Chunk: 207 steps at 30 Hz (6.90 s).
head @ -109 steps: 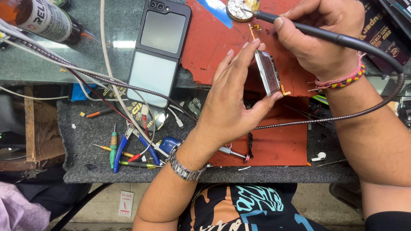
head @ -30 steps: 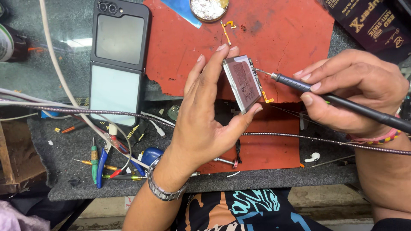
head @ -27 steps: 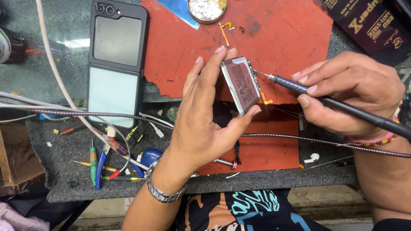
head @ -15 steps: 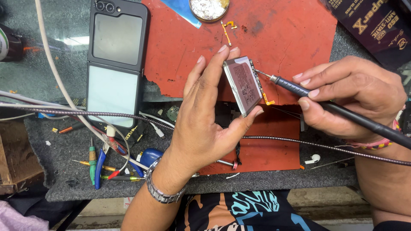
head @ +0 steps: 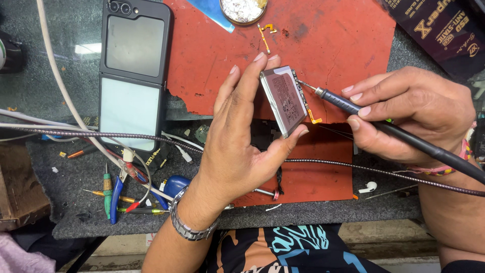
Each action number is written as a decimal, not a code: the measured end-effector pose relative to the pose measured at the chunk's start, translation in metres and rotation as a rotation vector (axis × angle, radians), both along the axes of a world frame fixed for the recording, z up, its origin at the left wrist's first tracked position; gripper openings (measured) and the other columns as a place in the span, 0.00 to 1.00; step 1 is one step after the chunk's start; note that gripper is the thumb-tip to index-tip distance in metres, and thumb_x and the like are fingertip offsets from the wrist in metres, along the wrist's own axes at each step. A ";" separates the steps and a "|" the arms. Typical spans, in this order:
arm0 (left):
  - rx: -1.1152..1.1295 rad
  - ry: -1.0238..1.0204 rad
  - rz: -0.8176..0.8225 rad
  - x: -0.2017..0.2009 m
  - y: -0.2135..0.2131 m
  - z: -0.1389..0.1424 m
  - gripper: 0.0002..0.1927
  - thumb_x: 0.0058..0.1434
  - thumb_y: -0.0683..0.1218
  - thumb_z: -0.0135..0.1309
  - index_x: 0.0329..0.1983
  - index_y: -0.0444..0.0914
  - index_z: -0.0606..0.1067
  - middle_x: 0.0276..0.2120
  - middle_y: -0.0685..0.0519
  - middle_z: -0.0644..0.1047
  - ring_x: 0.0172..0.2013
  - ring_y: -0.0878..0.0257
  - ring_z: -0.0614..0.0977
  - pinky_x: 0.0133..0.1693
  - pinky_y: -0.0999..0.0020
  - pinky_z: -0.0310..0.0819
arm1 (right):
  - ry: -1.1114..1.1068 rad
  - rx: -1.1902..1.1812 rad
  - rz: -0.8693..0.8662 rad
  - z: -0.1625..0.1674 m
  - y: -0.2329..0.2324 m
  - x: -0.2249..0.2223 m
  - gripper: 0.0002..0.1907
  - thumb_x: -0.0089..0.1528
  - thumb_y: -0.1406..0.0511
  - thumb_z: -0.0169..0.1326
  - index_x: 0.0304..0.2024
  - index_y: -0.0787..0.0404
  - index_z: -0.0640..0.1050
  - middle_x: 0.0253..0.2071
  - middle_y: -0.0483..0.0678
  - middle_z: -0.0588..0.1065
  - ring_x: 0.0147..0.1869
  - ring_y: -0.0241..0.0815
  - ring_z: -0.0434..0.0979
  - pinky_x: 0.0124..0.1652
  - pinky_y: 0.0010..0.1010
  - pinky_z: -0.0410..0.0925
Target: The person holds a smartphone battery and uses a soldering iron to apply solder to the connector pins on the battery's ribbon cable. The person repeatedly dips the soldering iron into a small tin to add solder and continues working on the same connector area.
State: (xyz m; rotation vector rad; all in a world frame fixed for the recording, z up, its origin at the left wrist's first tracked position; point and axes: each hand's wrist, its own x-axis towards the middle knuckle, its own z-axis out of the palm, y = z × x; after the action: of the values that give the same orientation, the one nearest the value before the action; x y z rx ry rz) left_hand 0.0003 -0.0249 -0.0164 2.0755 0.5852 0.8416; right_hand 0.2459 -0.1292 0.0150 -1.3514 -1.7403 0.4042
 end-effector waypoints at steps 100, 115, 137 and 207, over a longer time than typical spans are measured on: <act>-0.055 -0.005 -0.030 0.002 0.003 0.007 0.49 0.63 0.50 0.70 0.76 0.34 0.52 0.70 0.44 0.68 0.69 0.55 0.74 0.75 0.56 0.52 | 0.030 -0.095 0.006 0.003 0.000 0.012 0.08 0.58 0.75 0.63 0.33 0.69 0.74 0.39 0.57 0.75 0.47 0.52 0.83 0.50 0.39 0.80; -0.038 -0.006 -0.030 0.002 0.003 0.006 0.50 0.63 0.50 0.70 0.77 0.35 0.50 0.69 0.44 0.69 0.69 0.55 0.74 0.75 0.56 0.52 | 0.020 -0.047 0.014 0.001 0.001 0.009 0.10 0.56 0.76 0.65 0.32 0.69 0.74 0.37 0.57 0.75 0.47 0.52 0.83 0.48 0.39 0.80; -0.043 0.001 -0.028 0.002 0.004 0.006 0.50 0.63 0.50 0.71 0.76 0.35 0.50 0.70 0.44 0.69 0.69 0.55 0.74 0.75 0.55 0.52 | 0.042 -0.101 0.054 0.006 0.003 0.012 0.09 0.55 0.75 0.64 0.32 0.68 0.75 0.38 0.55 0.74 0.50 0.55 0.83 0.52 0.41 0.80; -0.054 0.006 -0.027 0.003 0.003 0.009 0.50 0.62 0.49 0.71 0.76 0.34 0.51 0.71 0.43 0.70 0.68 0.55 0.75 0.75 0.56 0.52 | 0.033 -0.069 0.002 0.001 0.000 0.008 0.10 0.57 0.77 0.64 0.31 0.68 0.73 0.37 0.56 0.74 0.47 0.52 0.83 0.49 0.39 0.80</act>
State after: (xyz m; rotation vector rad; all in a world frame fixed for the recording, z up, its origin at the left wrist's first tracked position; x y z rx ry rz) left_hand 0.0031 -0.0217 -0.0070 2.0335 0.5756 0.7962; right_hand 0.2544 -0.1292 0.0158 -1.3835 -1.7147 0.4889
